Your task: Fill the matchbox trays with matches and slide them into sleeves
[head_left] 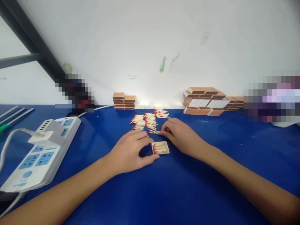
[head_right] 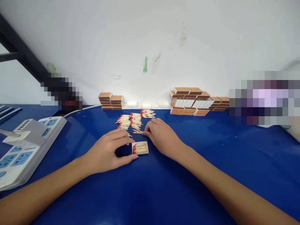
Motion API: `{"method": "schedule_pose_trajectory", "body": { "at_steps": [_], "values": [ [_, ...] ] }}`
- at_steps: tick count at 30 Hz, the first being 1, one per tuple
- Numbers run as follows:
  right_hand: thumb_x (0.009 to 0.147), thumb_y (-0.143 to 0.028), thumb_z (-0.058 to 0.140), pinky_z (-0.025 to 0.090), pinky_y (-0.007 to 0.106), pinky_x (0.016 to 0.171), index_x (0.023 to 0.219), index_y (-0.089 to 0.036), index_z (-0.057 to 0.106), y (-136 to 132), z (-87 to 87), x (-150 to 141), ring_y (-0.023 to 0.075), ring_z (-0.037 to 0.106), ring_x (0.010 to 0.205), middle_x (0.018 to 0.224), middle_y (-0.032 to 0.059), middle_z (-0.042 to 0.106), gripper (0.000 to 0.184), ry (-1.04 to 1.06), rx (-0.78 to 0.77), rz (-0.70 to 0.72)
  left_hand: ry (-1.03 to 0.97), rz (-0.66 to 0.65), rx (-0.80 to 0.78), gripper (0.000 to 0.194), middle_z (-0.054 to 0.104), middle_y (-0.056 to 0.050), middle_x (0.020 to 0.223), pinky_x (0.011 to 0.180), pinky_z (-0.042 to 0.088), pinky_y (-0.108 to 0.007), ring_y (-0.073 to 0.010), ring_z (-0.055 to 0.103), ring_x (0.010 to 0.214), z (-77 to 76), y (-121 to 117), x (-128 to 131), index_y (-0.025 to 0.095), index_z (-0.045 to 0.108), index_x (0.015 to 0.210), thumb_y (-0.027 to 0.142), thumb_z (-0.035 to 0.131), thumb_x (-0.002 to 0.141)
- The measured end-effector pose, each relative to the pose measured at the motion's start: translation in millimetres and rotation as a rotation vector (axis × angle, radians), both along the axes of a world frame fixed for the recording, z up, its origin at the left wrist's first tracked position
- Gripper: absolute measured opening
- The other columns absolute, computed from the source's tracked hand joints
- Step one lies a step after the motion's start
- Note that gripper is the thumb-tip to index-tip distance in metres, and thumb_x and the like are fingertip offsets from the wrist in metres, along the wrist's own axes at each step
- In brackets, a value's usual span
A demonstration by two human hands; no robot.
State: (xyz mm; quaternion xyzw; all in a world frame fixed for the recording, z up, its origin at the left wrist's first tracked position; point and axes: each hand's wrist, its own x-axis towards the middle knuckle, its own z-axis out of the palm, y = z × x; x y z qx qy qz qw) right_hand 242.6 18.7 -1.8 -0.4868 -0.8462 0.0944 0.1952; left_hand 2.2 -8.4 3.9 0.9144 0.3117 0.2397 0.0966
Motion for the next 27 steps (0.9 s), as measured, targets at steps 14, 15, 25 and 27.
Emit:
{"method": "schedule_pose_trajectory", "body": {
  "at_steps": [14, 15, 25, 27],
  "values": [
    [0.103, -0.023, 0.056, 0.048, 0.033, 0.078, 0.093, -0.021, 0.063, -29.0, 20.0, -1.8, 0.0204, 0.06, 0.089, 0.093, 0.0054, 0.064, 0.012, 0.1, -0.041, 0.168, -0.001, 0.034, -0.003, 0.03, 0.069, -0.006, 0.093, 0.084, 0.053, -0.04, -0.0226, 0.064, 0.089, -1.2, 1.9, -1.4, 0.018, 0.071, 0.104, 0.044, 0.072, 0.092],
    [0.103, -0.024, 0.057, 0.048, 0.034, 0.081, 0.097, -0.021, 0.065, -24.8, 17.4, -1.0, 0.0212, 0.06, 0.092, 0.095, 0.006, 0.064, 0.011, 0.114, 0.003, 0.15, 0.002, 0.033, 0.0, 0.03, 0.069, -0.007, 0.094, 0.084, 0.053, -0.04, -0.0227, 0.064, 0.089, -1.2, 2.2, -1.2, 0.018, 0.072, 0.104, 0.045, 0.072, 0.092],
    [0.102, -0.029, 0.058, 0.049, 0.039, 0.09, 0.094, -0.021, 0.065, 10.1, 0.1, 7.2, 0.0245, 0.057, 0.103, 0.101, 0.0081, 0.063, 0.013, 0.094, 0.006, 0.144, 0.019, -0.007, 0.012, 0.031, 0.068, -0.007, 0.093, 0.086, 0.053, -0.041, -0.0226, 0.064, 0.089, -1.5, -0.1, -1.9, 0.016, 0.073, 0.102, 0.045, 0.072, 0.092],
    [0.102, -0.029, 0.058, 0.049, 0.039, 0.088, 0.092, -0.02, 0.063, 7.9, 0.5, 7.2, 0.0247, 0.056, 0.101, 0.098, 0.0081, 0.063, 0.014, 0.072, -0.017, 0.121, 0.021, -0.004, 0.01, 0.031, 0.068, -0.007, 0.094, 0.086, 0.053, -0.04, -0.0227, 0.064, 0.09, -1.5, 0.8, -2.3, 0.016, 0.073, 0.103, 0.045, 0.072, 0.092]
  ]
}}
